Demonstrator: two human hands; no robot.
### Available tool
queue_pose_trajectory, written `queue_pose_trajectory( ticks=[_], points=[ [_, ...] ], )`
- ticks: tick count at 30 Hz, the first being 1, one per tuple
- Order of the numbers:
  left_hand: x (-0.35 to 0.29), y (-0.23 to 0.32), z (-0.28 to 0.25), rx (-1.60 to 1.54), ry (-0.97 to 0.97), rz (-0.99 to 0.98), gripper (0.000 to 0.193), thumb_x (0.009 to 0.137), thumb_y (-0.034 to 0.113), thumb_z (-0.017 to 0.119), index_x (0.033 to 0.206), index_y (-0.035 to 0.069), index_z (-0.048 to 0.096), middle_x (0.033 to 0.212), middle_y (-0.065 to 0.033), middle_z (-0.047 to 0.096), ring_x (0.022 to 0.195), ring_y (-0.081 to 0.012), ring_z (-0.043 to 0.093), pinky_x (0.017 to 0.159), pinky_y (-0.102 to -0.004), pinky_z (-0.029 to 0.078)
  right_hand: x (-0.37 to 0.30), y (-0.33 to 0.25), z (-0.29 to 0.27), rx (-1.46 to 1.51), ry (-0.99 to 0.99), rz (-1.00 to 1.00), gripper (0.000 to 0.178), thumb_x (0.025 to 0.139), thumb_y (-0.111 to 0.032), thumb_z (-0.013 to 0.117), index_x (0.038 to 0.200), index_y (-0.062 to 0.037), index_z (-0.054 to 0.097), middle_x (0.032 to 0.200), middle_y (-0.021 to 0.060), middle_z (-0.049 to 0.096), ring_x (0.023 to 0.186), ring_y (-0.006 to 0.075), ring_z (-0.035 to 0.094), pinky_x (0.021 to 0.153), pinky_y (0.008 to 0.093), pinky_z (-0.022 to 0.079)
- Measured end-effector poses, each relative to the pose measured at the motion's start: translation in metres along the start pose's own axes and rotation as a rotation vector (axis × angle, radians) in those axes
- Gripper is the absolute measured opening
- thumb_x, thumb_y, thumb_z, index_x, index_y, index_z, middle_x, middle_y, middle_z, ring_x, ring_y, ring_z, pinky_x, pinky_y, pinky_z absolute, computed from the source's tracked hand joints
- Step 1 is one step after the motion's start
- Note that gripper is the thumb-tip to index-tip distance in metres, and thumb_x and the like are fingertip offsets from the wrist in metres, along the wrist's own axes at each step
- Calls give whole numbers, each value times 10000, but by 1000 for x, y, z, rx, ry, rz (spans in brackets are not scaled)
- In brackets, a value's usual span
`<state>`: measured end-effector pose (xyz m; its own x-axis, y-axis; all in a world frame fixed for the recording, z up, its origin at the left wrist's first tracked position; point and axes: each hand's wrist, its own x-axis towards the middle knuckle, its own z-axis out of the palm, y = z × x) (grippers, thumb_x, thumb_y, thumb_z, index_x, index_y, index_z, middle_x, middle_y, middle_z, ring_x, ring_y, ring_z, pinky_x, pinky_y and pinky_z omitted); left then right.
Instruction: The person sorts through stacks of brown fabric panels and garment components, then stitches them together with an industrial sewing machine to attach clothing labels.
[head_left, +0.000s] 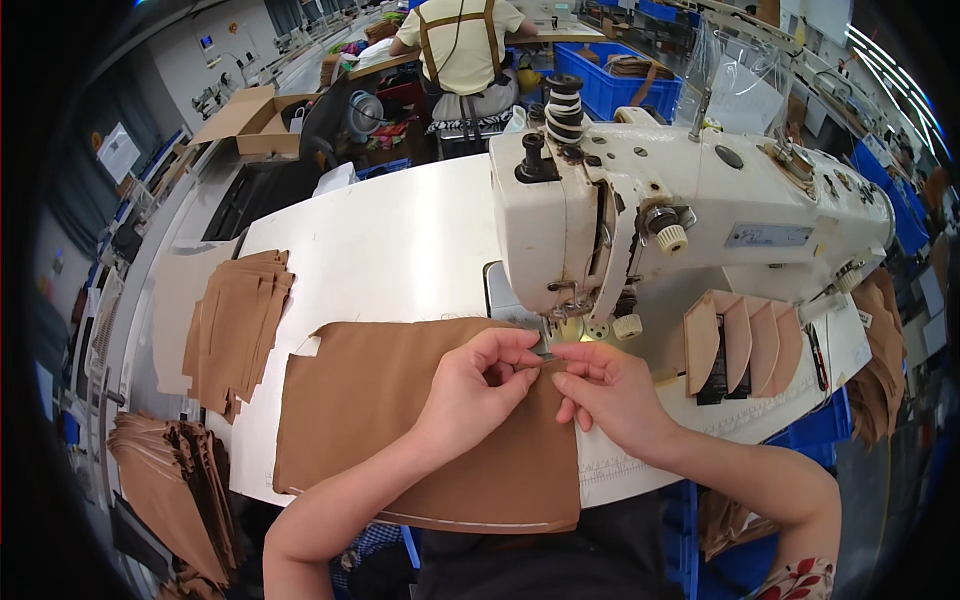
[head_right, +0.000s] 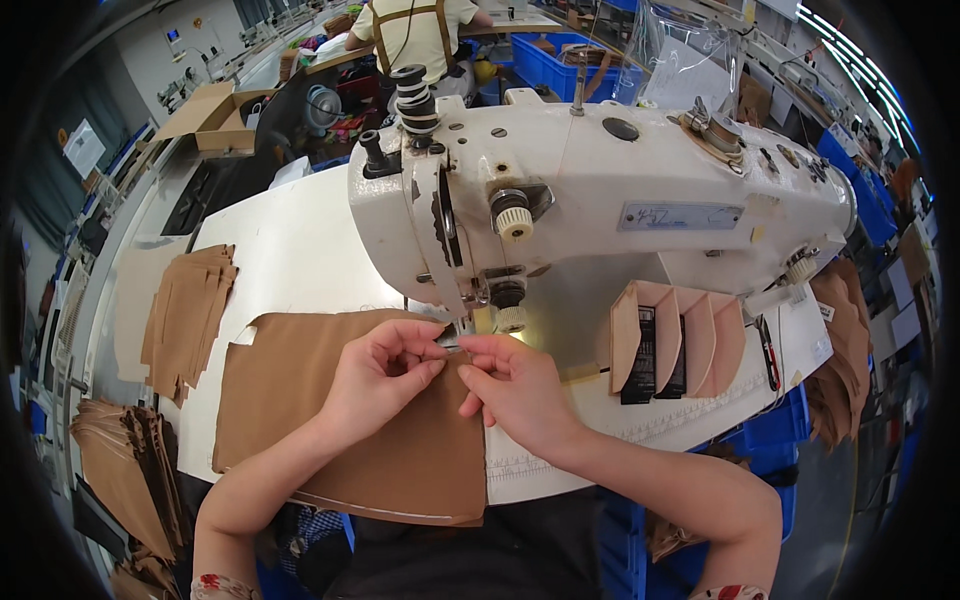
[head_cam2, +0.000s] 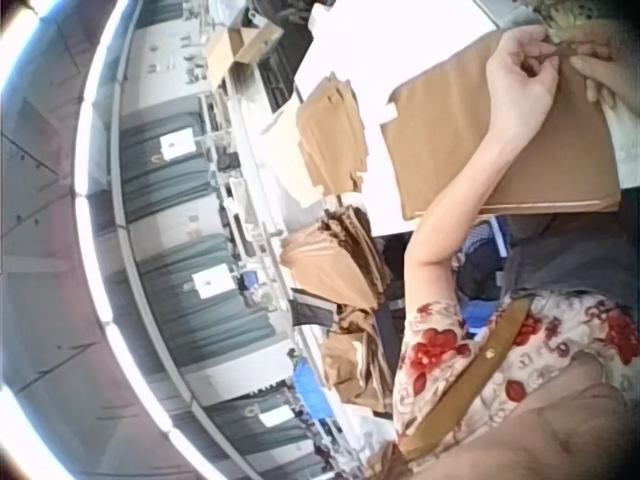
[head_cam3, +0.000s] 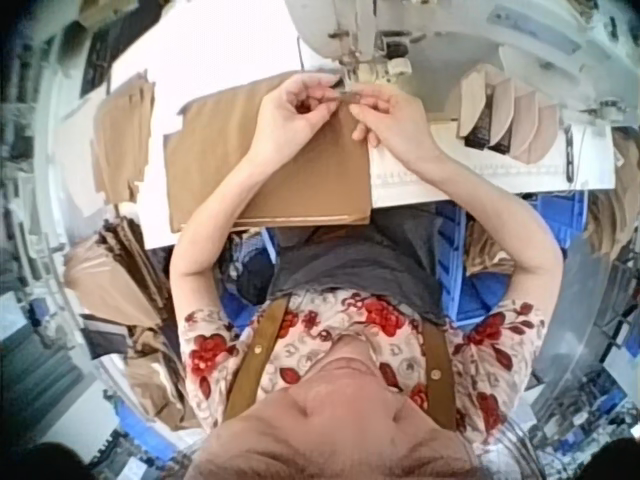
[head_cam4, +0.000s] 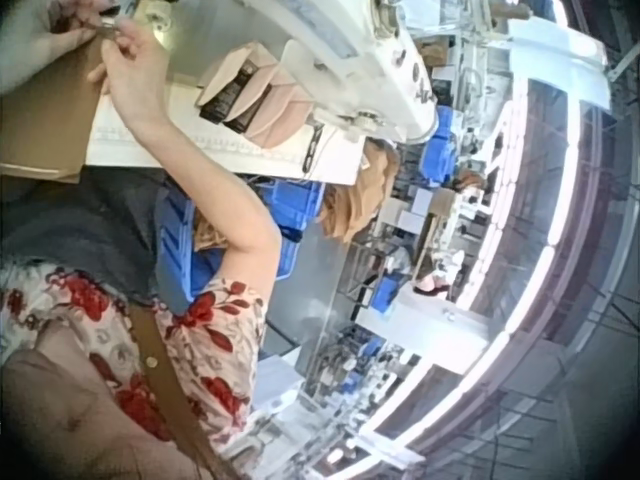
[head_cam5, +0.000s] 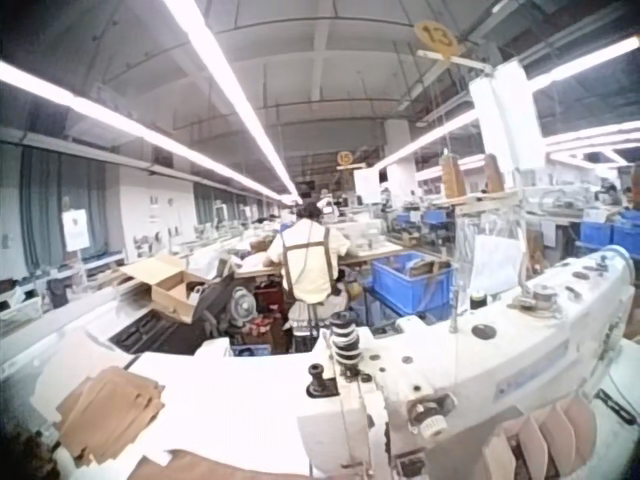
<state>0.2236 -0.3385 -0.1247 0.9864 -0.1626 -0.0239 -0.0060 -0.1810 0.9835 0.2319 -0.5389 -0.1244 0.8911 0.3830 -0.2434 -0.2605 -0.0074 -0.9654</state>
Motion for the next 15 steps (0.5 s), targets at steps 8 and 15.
queue_pose_trajectory(
  ticks=[8, 15],
  points=[
    [2, -4, 6, -55, 81, 17, 263, 927, 18, 698, 1183, -10, 644, 938, -16, 704, 773, -27, 572, 725, -206, 504, 0, 5, 1, 32, 17, -20, 366, 977, -17, 606, 1337, 28, 553, 1026, 107, 665, 743, 128, 691, 550, 217, 511],
    [4, -3, 10, -88, 112, 33, 232, 905, -5, 716, 1128, 3, 656, 904, -10, 706, 762, -30, 584, 705, -202, 503, -2, 8, -1, 48, 2, -54, 357, 972, -8, 569, 1324, 41, 534, 1096, 122, 634, 756, 136, 699, 555, 224, 517]
  ],
)
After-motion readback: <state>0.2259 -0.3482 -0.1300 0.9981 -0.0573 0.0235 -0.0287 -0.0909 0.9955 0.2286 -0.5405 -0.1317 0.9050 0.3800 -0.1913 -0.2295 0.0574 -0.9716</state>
